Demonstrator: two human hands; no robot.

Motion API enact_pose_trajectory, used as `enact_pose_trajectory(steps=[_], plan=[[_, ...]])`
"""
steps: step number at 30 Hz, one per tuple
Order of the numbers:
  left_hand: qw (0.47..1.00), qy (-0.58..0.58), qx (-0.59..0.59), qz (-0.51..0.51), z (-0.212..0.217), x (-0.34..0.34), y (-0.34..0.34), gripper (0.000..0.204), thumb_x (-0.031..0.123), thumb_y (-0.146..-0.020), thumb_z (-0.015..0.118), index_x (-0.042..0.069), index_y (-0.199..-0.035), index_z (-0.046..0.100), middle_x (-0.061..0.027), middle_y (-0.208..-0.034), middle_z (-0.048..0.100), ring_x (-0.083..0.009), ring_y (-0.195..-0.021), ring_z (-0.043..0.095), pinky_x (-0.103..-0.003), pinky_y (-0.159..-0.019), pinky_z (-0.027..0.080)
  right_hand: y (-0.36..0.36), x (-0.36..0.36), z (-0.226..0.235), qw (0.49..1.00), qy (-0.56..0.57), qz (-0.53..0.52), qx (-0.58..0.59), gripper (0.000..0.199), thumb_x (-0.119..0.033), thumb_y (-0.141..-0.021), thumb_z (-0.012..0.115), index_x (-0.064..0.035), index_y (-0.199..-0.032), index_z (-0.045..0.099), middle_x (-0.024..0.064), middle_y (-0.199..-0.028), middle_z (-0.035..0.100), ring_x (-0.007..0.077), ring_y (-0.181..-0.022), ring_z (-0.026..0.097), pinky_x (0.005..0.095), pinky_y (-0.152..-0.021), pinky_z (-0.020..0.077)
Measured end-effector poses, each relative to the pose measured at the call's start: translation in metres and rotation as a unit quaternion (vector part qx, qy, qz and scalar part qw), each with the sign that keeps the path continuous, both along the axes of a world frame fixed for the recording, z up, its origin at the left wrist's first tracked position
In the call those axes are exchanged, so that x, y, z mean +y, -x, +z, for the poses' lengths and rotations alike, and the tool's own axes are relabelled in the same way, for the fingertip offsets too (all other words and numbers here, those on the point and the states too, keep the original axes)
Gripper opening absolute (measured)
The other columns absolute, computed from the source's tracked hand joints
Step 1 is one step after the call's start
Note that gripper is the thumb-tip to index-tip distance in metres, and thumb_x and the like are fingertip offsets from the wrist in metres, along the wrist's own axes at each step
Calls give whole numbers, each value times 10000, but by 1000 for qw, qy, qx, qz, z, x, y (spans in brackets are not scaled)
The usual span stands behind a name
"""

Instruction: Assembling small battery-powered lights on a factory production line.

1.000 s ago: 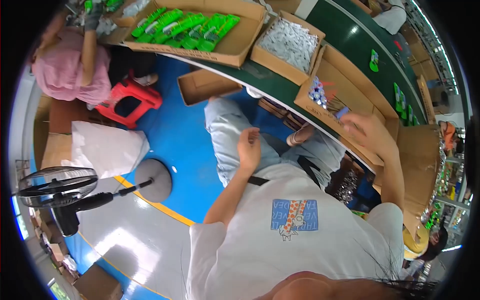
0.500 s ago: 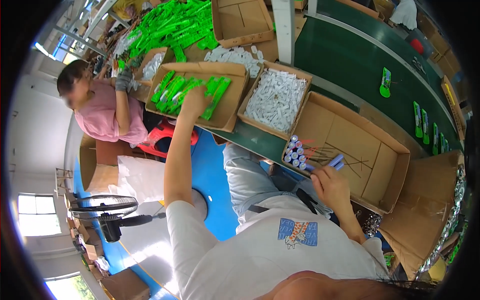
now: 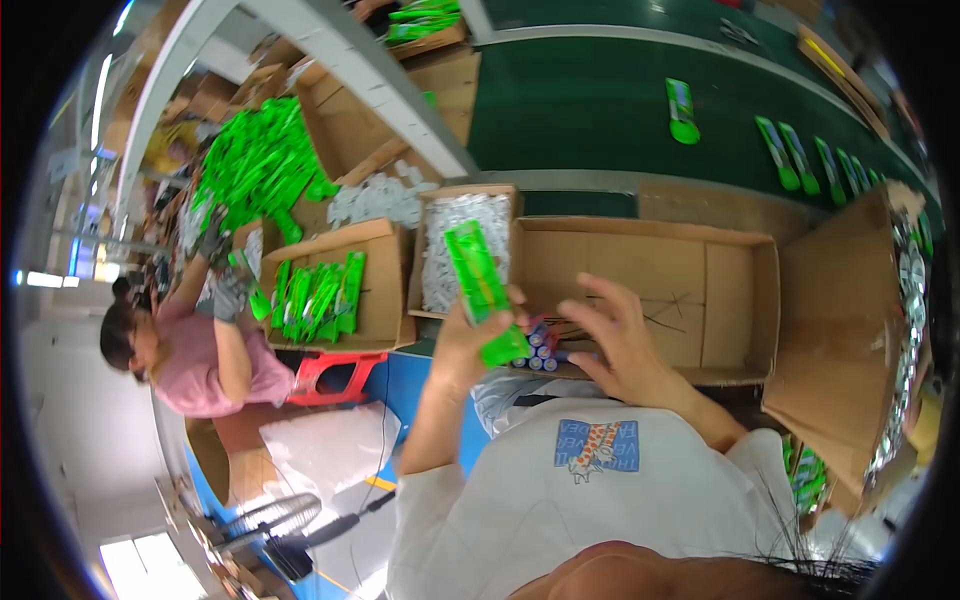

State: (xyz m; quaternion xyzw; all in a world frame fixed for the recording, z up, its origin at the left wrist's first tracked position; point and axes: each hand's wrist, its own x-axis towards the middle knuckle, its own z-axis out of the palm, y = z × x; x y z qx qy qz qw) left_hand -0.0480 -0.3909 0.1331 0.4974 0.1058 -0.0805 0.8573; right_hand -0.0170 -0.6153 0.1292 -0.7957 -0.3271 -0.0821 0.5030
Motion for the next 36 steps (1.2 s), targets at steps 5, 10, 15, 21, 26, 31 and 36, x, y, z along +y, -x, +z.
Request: enact_pose_trajectory(steps=[5, 10, 15, 21, 26, 31, 36], plan=[[989, 140, -3, 38, -25, -51, -16, 521, -63, -839, 530, 51, -1322, 371, -112, -1146, 535, -216, -983, 576, -331, -796, 517, -22, -10, 2, 983, 61, 150, -89, 337, -60, -692, 727, -131, -1016, 669, 1, -974, 649, 227, -911, 580, 345, -761, 483], [981, -165, -103, 21, -31, -60, 0, 525, -2, -841, 461, 39, -1342, 309, -105, -1196, 464, -197, -1094, 485, -336, -947, 412, -22, 7, 23, 995, -18, -9, 94, 132, -47, -741, 682, -83, -868, 687, 6, -716, 651, 170, -740, 584, 325, -606, 480], [999, -23, -27, 33, -44, -59, 9, 535, 168, -970, 376, 93, -1479, 230, -83, -1286, 446, -197, -1160, 464, -322, -1013, 365, -5, 30, 0, 988, 11, -82, -131, 160, -63, -679, 746, -102, -765, 617, 21, -643, 564, 188, -614, 558, 309, -465, 435], [998, 9, -55, 12, -29, -44, 16, 385, -8, -933, 396, 108, -1283, 284, -97, -1000, 499, -180, -787, 532, -350, -697, 506, -47, -13, -10, 981, 165, 84, -64, 188, -115, -748, 716, -125, -914, 628, 31, -857, 625, 244, -832, 599, 362, -633, 512], [997, 46, -50, -30, -36, -38, 14, 353, -5, -943, 388, 100, -1267, 293, -102, -1018, 502, -176, -792, 535, -349, -707, 506, -83, -73, -68, 901, 293, 319, 32, 157, -129, -803, 656, -75, -940, 602, 78, -971, 592, 289, -957, 561, 406, -780, 486], [997, 9, -54, -62, -42, -38, 19, 392, -14, -950, 382, 97, -1310, 274, -106, -1025, 502, -173, -785, 541, -346, -709, 516, -96, -73, -63, 938, 305, 163, 4, 183, -139, -771, 659, -80, -942, 631, 89, -932, 594, 313, -968, 572, 416, -818, 469], [998, 3, -38, -58, -37, -36, 22, 381, -19, -949, 379, 79, -1303, 278, -113, -1022, 502, -167, -775, 545, -342, -719, 521, -80, -64, -55, 904, 381, 182, -70, 193, -140, -772, 649, -85, -955, 618, 75, -920, 592, 282, -953, 589, 386, -839, 464]])
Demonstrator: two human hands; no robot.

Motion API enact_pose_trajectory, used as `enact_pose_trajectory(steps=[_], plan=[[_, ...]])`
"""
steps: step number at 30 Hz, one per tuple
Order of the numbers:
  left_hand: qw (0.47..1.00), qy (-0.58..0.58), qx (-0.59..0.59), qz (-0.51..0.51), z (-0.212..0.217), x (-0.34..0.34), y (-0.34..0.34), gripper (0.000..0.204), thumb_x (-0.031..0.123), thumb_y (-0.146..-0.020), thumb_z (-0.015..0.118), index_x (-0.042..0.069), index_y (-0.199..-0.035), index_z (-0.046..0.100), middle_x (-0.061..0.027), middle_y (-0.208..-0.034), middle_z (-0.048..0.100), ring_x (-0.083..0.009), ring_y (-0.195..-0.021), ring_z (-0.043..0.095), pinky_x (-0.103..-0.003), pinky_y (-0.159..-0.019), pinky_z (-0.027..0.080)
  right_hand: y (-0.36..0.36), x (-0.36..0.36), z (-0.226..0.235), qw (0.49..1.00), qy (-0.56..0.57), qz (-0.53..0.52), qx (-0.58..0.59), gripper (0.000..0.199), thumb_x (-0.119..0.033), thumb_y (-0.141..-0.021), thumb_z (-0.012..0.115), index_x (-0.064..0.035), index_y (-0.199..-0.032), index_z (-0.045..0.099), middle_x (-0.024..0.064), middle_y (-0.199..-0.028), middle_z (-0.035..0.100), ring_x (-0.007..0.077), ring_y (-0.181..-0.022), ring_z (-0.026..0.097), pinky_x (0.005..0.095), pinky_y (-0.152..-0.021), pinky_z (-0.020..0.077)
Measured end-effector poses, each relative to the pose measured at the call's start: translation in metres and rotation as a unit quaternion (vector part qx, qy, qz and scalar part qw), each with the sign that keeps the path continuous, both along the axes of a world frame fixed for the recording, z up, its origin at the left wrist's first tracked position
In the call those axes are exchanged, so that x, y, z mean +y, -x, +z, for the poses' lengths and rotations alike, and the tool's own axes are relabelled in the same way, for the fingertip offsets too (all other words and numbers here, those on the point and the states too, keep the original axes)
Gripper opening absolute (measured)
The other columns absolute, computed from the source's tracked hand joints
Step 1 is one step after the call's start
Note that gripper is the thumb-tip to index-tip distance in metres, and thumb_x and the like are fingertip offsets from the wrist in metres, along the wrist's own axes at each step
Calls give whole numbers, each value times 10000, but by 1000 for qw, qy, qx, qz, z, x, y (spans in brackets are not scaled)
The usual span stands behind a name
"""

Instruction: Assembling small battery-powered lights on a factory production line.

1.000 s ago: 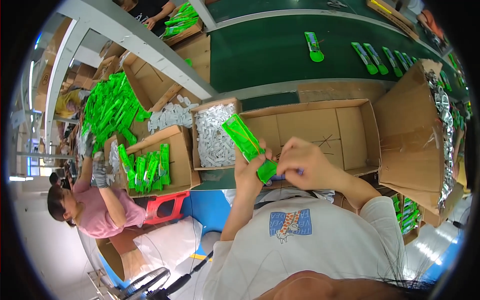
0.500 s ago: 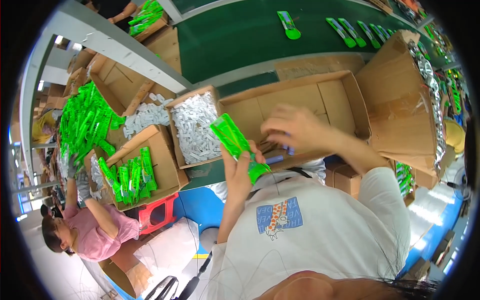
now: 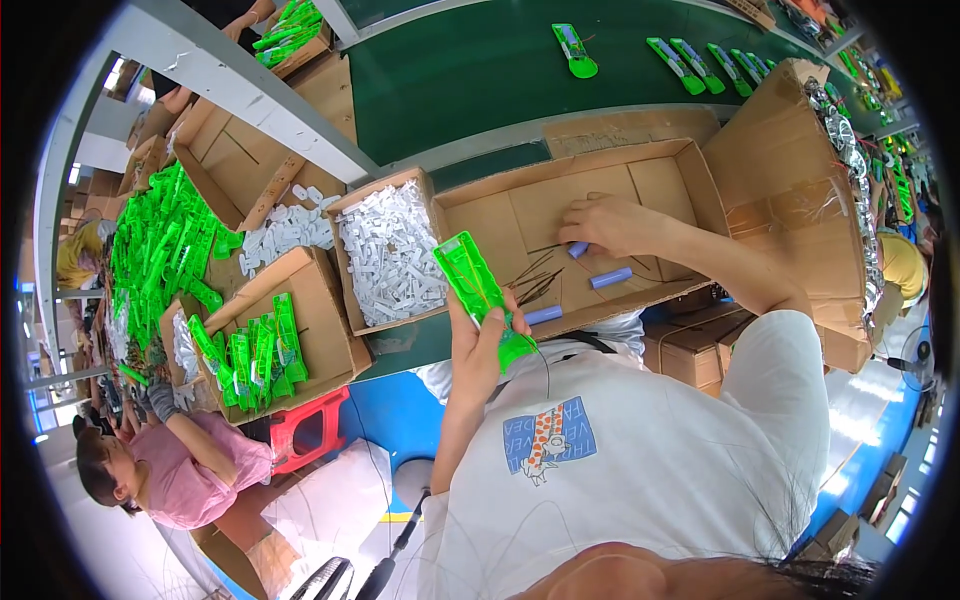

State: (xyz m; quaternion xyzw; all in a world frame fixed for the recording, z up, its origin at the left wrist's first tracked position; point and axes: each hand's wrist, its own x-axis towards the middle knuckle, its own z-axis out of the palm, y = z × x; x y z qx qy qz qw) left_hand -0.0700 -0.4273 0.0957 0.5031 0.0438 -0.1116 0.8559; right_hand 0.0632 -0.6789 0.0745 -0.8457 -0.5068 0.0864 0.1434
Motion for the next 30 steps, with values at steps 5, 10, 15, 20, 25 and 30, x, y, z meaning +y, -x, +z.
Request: enact_pose_trajectory(steps=[5, 10, 15, 20, 25, 30], plan=[[998, -34, 1, -53, -5, -2, -1, 349, -7, -949, 406, 49, -1275, 295, -112, -1030, 508, -169, -790, 565, -336, -717, 529, -1, 22, 23, 980, -74, -44, -178, 310, -108, -743, 636, -62, -1048, 614, 91, -1036, 625, 267, -961, 625, 363, -814, 527], [997, -47, -8, -66, -6, -2, -2, 380, -6, -944, 421, 51, -1289, 272, -112, -980, 519, -166, -783, 576, -308, -698, 531, 25, 76, 66, 930, -217, 166, -246, 434, -167, -758, 691, -8, -1154, 614, 131, -1238, 598, 257, -1137, 603, 364, -971, 513], [999, -33, 5, -31, 1, 13, 6, 450, -12, -941, 409, 56, -1347, 227, -110, -982, 513, -167, -791, 577, -306, -688, 529, 35, 100, 51, 951, -193, 189, -149, 625, -258, -711, 690, 29, -1247, 547, 161, -1320, 533, 282, -1265, 497, 430, -1079, 413], [995, 71, 54, 37, 5, 52, 24, 461, -9, -914, 433, 72, -1337, 269, -119, -993, 520, -194, -763, 568, -329, -700, 527, 35, 153, 52, 946, -247, 208, 11, 591, -219, -794, 657, 18, -1314, 510, 136, -1386, 501, 302, -1262, 499, 417, -1042, 443], [954, 138, 36, 263, -12, 89, 29, 366, 16, -865, 478, 95, -1210, 384, -112, -1009, 513, -204, -781, 524, -392, -703, 500, -35, 218, 21, 972, -156, 43, 173, 321, -198, -809, 704, -38, -1082, 649, 119, -1046, 651, 293, -922, 648, 411, -722, 539], [956, 146, 29, 254, -14, 81, 33, 362, 36, -871, 491, 102, -1210, 386, -113, -1023, 503, -212, -781, 527, -395, -712, 492, -46, 240, -4, 987, 55, 96, 120, 190, -186, -716, 747, -88, -869, 692, 87, -892, 613, 289, -883, 631, 418, -702, 514]])
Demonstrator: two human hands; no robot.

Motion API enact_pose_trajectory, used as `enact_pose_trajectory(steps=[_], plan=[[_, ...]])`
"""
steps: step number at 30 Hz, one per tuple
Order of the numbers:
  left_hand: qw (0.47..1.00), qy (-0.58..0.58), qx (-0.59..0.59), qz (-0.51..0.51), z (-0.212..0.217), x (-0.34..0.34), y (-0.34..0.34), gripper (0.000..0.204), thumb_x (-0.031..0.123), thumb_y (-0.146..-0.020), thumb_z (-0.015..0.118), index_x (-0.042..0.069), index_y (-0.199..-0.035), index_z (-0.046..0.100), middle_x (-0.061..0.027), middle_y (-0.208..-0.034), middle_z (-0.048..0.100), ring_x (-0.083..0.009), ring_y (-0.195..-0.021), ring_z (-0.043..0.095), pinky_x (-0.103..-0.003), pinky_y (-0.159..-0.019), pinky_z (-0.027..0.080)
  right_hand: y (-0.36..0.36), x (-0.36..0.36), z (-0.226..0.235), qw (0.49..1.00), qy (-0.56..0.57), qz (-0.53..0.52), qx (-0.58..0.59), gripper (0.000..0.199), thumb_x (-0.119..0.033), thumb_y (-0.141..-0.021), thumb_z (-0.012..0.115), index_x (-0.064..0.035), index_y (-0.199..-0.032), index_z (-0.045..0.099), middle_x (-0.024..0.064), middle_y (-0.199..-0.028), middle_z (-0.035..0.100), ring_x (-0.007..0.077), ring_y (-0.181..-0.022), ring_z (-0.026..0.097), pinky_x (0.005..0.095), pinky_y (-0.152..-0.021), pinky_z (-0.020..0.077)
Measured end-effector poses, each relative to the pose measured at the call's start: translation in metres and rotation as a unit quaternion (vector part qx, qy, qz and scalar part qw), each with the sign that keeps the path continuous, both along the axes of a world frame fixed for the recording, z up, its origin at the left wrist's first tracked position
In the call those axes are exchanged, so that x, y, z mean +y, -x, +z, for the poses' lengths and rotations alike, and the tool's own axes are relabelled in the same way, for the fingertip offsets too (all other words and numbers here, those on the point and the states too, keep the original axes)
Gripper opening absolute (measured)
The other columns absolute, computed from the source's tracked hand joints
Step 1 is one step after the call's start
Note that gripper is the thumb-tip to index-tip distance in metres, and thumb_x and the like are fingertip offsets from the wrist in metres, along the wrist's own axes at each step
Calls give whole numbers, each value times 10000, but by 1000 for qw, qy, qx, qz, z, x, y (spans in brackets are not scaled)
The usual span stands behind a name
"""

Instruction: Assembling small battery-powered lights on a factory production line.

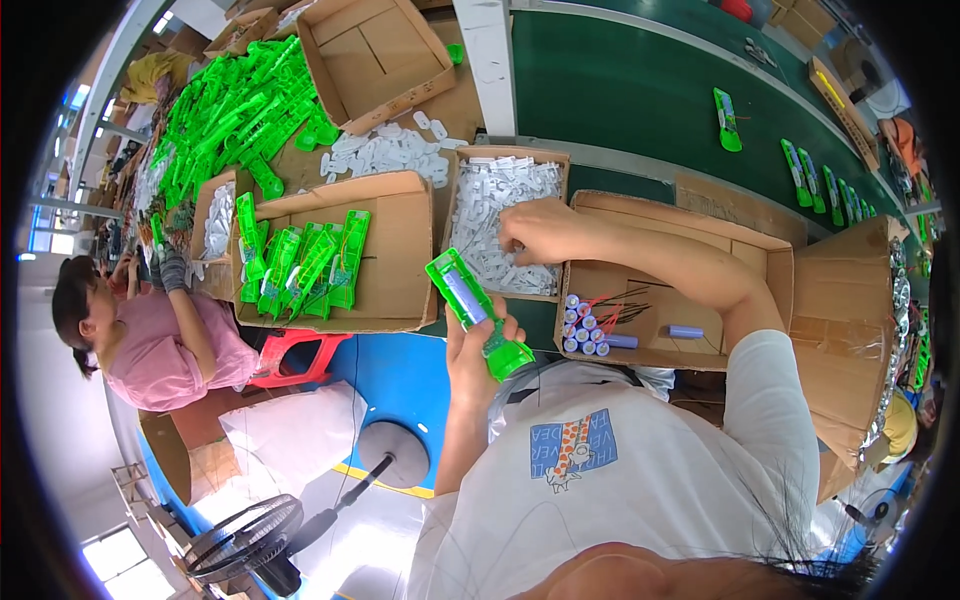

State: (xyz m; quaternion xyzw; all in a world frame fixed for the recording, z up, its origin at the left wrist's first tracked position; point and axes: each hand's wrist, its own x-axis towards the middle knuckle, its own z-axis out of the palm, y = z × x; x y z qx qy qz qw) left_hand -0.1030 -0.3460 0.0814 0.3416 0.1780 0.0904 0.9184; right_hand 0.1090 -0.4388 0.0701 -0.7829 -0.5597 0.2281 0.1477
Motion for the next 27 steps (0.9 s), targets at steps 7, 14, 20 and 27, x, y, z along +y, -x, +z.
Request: enact_pose_trajectory(steps=[7, 14, 20, 27], plan=[[999, -29, 11, -31, -1, -3, 0, 418, 12, -863, 468, 94, -1248, 328, -130, -1036, 510, -222, -813, 559, -386, -725, 513, 8, -19, 29, 981, -190, -22, 6, 175, -59, -721, 685, -76, -881, 616, 28, -979, 615, 236, -918, 626, 354, -709, 517], [996, -43, -2, -72, 1, -13, -9, 401, 47, -866, 426, 74, -1249, 312, -149, -1068, 528, -232, -842, 594, -378, -729, 533, 5, -38, 18, 950, -309, -45, -15, 179, -44, -742, 711, -52, -910, 650, 46, -1009, 640, 220, -908, 639, 328, -740, 540], [989, -99, 50, -98, -3, -23, -15, 322, 209, -974, 407, 73, -1264, 365, -134, -1051, 556, -223, -827, 617, -375, -705, 537, 17, -37, 32, 859, -370, -225, 273, 142, -98, -839, 722, -60, -974, 701, 41, -939, 663, 100, -803, 625, 215, -601, 509], [975, -200, -3, -99, -3, -28, -21, 309, 183, -1011, 448, 60, -1263, 318, -114, -989, 555, -180, -724, 607, -308, -614, 522, 36, -45, 41, 932, -332, -143, -24, 166, -111, -804, 747, -42, -721, 620, 16, -709, 583, 107, -587, 537, 274, -490, 412]])
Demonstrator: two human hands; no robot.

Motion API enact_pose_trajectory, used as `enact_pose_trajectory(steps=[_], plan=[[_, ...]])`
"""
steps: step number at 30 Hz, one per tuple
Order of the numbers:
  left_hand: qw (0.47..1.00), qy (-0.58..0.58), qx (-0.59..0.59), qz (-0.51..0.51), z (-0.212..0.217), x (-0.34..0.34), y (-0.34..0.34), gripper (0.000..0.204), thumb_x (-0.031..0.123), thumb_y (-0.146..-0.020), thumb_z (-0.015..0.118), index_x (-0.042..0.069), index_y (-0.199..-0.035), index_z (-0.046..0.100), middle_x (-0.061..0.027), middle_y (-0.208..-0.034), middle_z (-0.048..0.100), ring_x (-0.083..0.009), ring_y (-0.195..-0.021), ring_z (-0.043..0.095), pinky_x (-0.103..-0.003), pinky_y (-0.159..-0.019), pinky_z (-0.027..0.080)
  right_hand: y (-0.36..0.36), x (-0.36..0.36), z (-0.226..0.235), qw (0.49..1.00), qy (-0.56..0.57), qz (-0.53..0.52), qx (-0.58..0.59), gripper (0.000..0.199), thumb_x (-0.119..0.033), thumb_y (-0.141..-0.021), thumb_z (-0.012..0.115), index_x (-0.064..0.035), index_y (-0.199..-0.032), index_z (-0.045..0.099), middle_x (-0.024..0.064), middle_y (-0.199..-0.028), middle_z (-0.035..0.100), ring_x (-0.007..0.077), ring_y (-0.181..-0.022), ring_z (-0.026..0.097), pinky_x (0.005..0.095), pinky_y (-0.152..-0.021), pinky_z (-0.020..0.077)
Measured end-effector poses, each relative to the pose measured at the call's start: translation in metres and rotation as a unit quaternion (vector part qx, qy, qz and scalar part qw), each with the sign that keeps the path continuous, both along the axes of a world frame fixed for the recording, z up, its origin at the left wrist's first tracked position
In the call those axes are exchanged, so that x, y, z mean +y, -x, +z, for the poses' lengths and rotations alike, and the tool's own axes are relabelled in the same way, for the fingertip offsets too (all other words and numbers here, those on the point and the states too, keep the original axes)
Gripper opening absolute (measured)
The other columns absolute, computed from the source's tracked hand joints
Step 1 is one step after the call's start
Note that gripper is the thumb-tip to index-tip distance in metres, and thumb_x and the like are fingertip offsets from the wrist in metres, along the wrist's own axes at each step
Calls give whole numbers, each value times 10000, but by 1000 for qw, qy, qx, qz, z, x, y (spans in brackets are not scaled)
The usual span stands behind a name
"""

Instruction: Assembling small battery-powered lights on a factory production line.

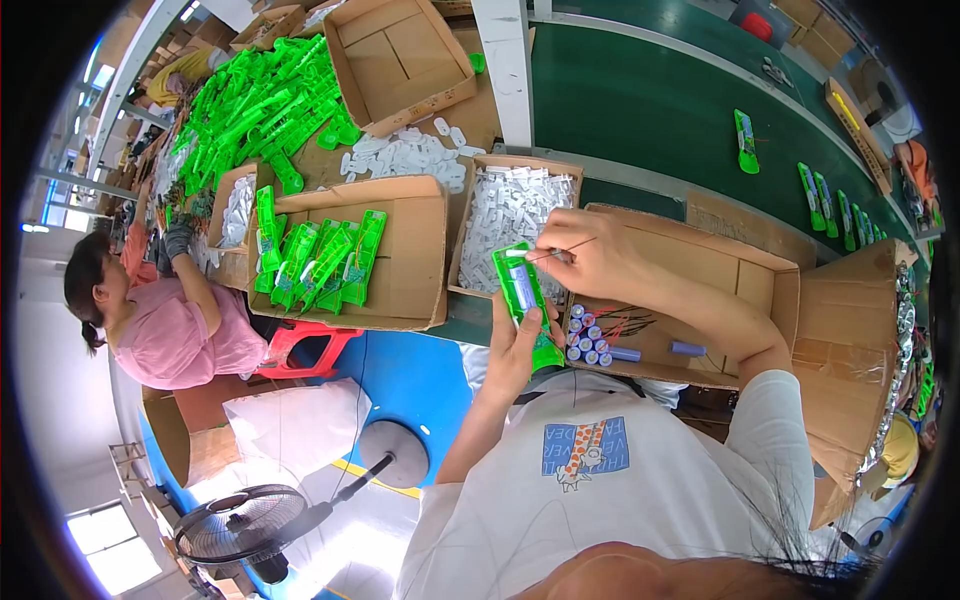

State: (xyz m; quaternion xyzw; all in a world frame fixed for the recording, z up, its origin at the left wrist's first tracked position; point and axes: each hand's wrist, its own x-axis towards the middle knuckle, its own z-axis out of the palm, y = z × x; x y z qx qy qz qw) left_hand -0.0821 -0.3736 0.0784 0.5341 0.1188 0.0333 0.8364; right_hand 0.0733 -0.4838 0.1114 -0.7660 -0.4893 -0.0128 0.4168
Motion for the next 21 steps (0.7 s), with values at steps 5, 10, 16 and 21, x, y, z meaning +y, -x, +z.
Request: enact_pose_trajectory(steps=[5, 10, 16, 21], plan=[[995, -92, -24, -40, 1, 10, -4, 311, 131, -1001, 464, 41, -1252, 305, -114, -932, 548, -165, -695, 599, -291, -597, 510, -12, 5, -3, 970, -18, 25, 240, 198, -107, -812, 733, -34, -741, 563, 30, -680, 519, 140, -575, 495, 268, -503, 385], [989, -51, -57, -125, -7, 9, -13, 467, 181, -996, 481, 28, -1376, 257, -136, -1089, 574, -224, -885, 627, -349, -773, 537, -16, -9, 14, 985, 67, 71, 139, 163, -142, -893, 627, -68, -1036, 602, 140, -986, 643, 290, -912, 649, 349, -733, 526], [733, -626, 15, 264, 24, 159, -35, 241, 11, -849, 597, 8, -1090, 601, -154, -984, 636, -269, -827, 631, -344, -685, 523, -288, -148, -48, 929, 11, -320, -186, 251, -33, -955, 455, -80, -1151, 604, 170, -1041, 662, 277, -907, 672, 358, -793, 517], [448, -846, 274, 90, -33, 223, -45, 643, -28, -757, 629, 95, -1346, 402, -162, -1011, 584, -314, -891, 613, -401, -753, 510, -398, -265, -139, 858, 343, -366, -109, 184, -221, -945, 494, -193, -1058, 636, 145, -1012, 628, 381, -998, 595, 487, -842, 482]])
